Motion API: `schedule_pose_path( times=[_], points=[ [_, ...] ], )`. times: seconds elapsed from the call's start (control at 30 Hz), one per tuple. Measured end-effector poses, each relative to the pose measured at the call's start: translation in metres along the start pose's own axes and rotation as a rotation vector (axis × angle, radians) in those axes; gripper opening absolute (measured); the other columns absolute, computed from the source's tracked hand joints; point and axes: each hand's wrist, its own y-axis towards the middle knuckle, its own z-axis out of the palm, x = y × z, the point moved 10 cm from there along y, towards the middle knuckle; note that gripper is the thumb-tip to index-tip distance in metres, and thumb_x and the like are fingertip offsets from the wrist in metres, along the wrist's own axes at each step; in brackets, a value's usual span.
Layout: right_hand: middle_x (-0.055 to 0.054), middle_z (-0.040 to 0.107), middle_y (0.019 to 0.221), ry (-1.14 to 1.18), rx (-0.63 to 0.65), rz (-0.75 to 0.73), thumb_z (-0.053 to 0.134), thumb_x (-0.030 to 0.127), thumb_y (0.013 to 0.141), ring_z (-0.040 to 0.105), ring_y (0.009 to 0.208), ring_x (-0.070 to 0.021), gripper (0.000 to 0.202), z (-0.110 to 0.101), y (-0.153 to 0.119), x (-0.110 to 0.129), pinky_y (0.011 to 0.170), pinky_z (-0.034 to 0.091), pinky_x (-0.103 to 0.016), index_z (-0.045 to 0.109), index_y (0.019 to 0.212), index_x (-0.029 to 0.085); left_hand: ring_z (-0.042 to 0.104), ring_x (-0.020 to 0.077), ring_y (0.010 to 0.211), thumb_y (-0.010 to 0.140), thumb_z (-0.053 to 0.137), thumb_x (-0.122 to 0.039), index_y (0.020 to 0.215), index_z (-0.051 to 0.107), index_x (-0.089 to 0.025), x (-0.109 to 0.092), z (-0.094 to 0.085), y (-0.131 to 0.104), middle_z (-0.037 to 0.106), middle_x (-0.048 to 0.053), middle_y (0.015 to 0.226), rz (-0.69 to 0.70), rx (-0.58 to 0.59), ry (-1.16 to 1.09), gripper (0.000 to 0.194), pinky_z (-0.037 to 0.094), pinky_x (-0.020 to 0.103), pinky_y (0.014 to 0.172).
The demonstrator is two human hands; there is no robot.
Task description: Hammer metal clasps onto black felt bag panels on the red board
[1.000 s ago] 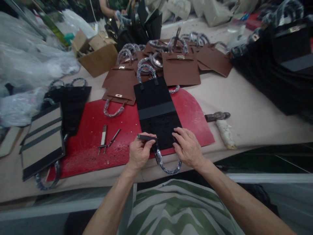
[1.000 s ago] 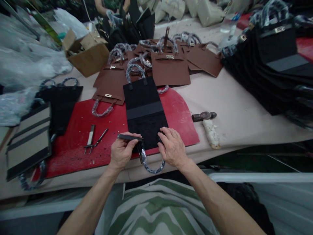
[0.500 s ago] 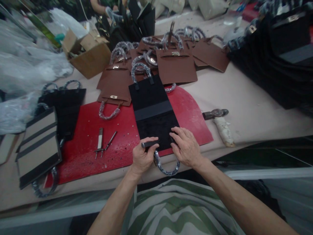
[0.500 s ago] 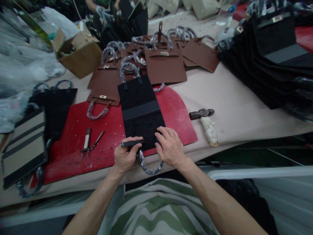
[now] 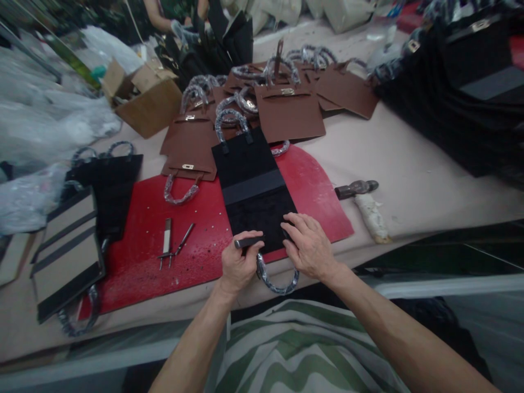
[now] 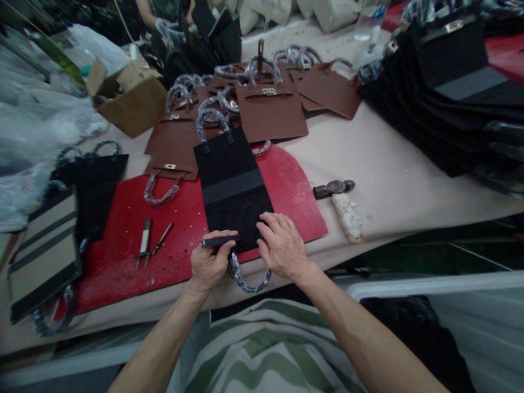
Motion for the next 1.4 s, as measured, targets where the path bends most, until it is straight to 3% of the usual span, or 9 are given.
schedule_pose_path(
  times=[0.57, 0.7, 0.77, 0.9, 1.07, 1.13, 1.23, 1.3, 1.4],
  points=[
    [-0.016, 0.057, 0.138, 0.06, -0.002, 0.017, 0.055, 0.024, 0.092, 0.049, 0.128, -0.0317, 0.034, -0.002, 0.001, 0.0, 0.111, 0.039, -0.052, 0.063, 0.123, 0.014, 0.072, 0.0176, 0.089, 0.093, 0.059, -0.019, 0.099, 0.064, -0.019, -0.004, 0.016, 0.008, 0.074, 0.004, 0.093, -0.012, 0.098, 0.058, 0.008, 0.059, 0.029, 0.081],
    [-0.014, 0.064, 0.127, 0.209, -0.074, 0.023, 0.055, 0.03, 0.095, 0.057, 0.121, -0.0266, 0.031, -0.023, 0.004, -0.005, 0.105, 0.047, -0.044, 0.062, 0.121, 0.016, 0.072, 0.017, 0.086, 0.092, 0.058, -0.018, 0.098, 0.063, -0.02, -0.002, 0.019, 0.011, 0.073, 0.004, 0.092, -0.064, 0.134, 0.043, 0.008, 0.058, 0.027, 0.078],
    [-0.014, 0.065, 0.123, 0.206, -0.165, 0.074, 0.053, 0.029, 0.096, 0.058, 0.119, -0.0252, 0.029, -0.046, 0.002, -0.022, 0.104, 0.048, -0.041, 0.062, 0.12, 0.015, 0.072, 0.0164, 0.084, 0.091, 0.058, -0.017, 0.099, 0.063, -0.019, -0.003, 0.021, 0.011, 0.073, 0.004, 0.093, -0.058, 0.151, 0.049, 0.009, 0.057, 0.026, 0.076],
    [-0.021, 0.062, 0.124, -0.043, -0.299, 0.289, 0.056, 0.028, 0.091, 0.055, 0.12, -0.0334, 0.031, -0.094, -0.017, -0.083, 0.106, 0.042, -0.051, 0.063, 0.115, 0.011, 0.072, 0.0162, 0.08, 0.09, 0.058, -0.017, 0.099, 0.062, -0.02, -0.003, 0.024, 0.009, 0.073, 0.004, 0.093, -0.038, 0.153, 0.061, 0.01, 0.057, 0.025, 0.072],
    [-0.025, 0.062, 0.109, -0.354, 0.021, 0.715, 0.063, 0.034, 0.08, 0.058, 0.106, -0.04, 0.037, -0.099, -0.052, -0.166, 0.086, 0.048, -0.052, 0.061, 0.107, 0.009, 0.072, 0.0165, 0.08, 0.09, 0.057, -0.019, 0.098, 0.061, -0.021, 0.002, 0.027, 0.008, 0.072, 0.004, 0.09, -0.077, 0.176, 0.033, 0.009, 0.057, 0.026, 0.072],
    [-0.018, 0.063, 0.092, -0.121, 0.037, 0.891, 0.069, 0.029, 0.074, 0.061, 0.092, -0.034, 0.025, -0.093, -0.064, -0.186, 0.075, 0.05, -0.044, 0.06, 0.092, 0.014, 0.071, 0.0163, 0.077, 0.09, 0.058, -0.019, 0.098, 0.061, -0.021, 0.003, 0.028, 0.009, 0.072, 0.003, 0.089, -0.084, 0.193, 0.028, 0.009, 0.056, 0.026, 0.071],
    [-0.004, 0.057, 0.069, 0.62, -0.041, 1.147, 0.071, 0.016, 0.065, 0.057, 0.066, -0.0203, 0.022, -0.064, -0.073, -0.193, 0.058, 0.048, -0.032, 0.052, 0.076, 0.02, 0.071, 0.0167, 0.077, 0.09, 0.058, -0.02, 0.097, 0.062, -0.021, 0.002, 0.028, 0.009, 0.072, 0.003, 0.088, -0.084, 0.195, 0.038, 0.008, 0.056, 0.026, 0.071],
    [-0.002, 0.055, 0.064, 0.959, -0.038, 1.185, 0.067, 0.014, 0.068, 0.053, 0.056, -0.0151, 0.019, -0.05, -0.065, -0.179, 0.052, 0.048, -0.028, 0.05, 0.074, 0.02, 0.071, 0.0174, 0.078, 0.09, 0.058, -0.02, 0.096, 0.062, -0.021, 0.001, 0.028, 0.009, 0.072, 0.004, 0.088, -0.075, 0.183, 0.047, 0.008, 0.055, 0.026, 0.071],
    [0.0, 0.053, 0.064, 1.084, -0.055, 1.128, 0.062, 0.015, 0.072, 0.051, 0.051, -0.0111, 0.016, -0.06, -0.046, -0.152, 0.048, 0.049, -0.024, 0.048, 0.075, 0.02, 0.07, 0.0179, 0.077, 0.09, 0.057, -0.019, 0.095, 0.062, -0.021, -0.002, 0.028, 0.008, 0.071, 0.004, 0.085, -0.06, 0.169, 0.038, 0.007, 0.055, 0.027, 0.07]
  ],
)
